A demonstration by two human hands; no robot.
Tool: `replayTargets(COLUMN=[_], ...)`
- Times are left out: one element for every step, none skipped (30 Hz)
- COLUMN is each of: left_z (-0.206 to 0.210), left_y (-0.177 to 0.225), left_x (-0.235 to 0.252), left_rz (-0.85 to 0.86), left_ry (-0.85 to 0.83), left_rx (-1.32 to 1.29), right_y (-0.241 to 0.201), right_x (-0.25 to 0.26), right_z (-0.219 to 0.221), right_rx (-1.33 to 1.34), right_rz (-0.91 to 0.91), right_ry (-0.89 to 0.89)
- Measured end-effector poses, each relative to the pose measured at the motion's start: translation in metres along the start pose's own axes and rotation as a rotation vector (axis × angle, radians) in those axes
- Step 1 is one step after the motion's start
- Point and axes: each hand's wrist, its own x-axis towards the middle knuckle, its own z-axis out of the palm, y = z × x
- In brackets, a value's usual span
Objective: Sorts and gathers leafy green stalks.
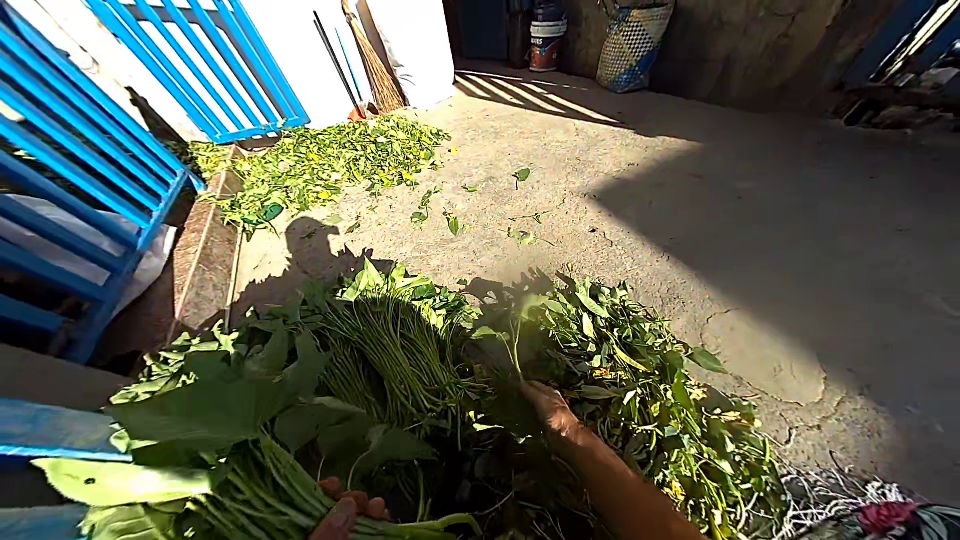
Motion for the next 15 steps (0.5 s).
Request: replayTargets(left_z=[0.002, 0.005, 0.007, 0.008, 0.008, 0.007, 0.008, 0.009, 0.011, 0.013, 0.013, 0.013, 0.013, 0.012, 0.012], left_y=[0.0, 0.001, 0.001, 0.0, -0.002, -0.005, -0.008, -0.011, -0.013, -0.016, -0.019, -0.021, -0.023, -0.025, -0.027], left_x=[-0.002, -0.003, -0.002, -0.002, 0.0, 0.002, 0.004, 0.005, 0.006, 0.007, 0.009, 0.01, 0.011, 0.012, 0.012], left_rz=[0.004, 0.006, 0.005, 0.005, 0.007, 0.013, 0.015, 0.01, 0.003, -0.005, -0.008, -0.009, -0.01, -0.011, -0.011], left_ry=[0.015, 0.039, 0.07, 0.1, 0.125, 0.143, 0.159, 0.173, 0.182, 0.181, 0.167, 0.141, 0.11, 0.077, 0.047], left_rx=[0.018, 0.038, 0.059, 0.075, 0.086, 0.092, 0.101, 0.111, 0.117, 0.122, 0.12, 0.112, 0.105, 0.097, 0.088], right_y=[-0.003, -0.009, -0.015, -0.021, -0.027, -0.032, -0.037, -0.041, -0.045, -0.045, -0.043, -0.042, -0.041, -0.04, -0.039], right_x=[-0.014, -0.029, -0.046, -0.064, -0.082, -0.098, -0.114, -0.128, -0.141, -0.151, -0.16, -0.168, -0.177, -0.186, -0.194], right_z=[-0.001, -0.001, 0.001, 0.002, 0.003, 0.005, 0.007, 0.008, 0.009, 0.012, 0.014, 0.016, 0.018, 0.019, 0.02], right_rx=[0.044, 0.083, 0.125, 0.157, 0.173, 0.169, 0.138, 0.087, 0.043, 0.015, 0.0, -0.013, -0.026, -0.043, -0.059], right_rz=[-0.066, -0.125, -0.177, -0.226, -0.278, -0.325, -0.367, -0.39, -0.406, -0.441, -0.498, -0.551, -0.583, -0.608, -0.629], right_ry=[-0.007, -0.026, -0.049, -0.081, -0.116, -0.152, -0.188, -0.22, -0.251, -0.278, -0.297, -0.322, -0.347, -0.372, -0.397])
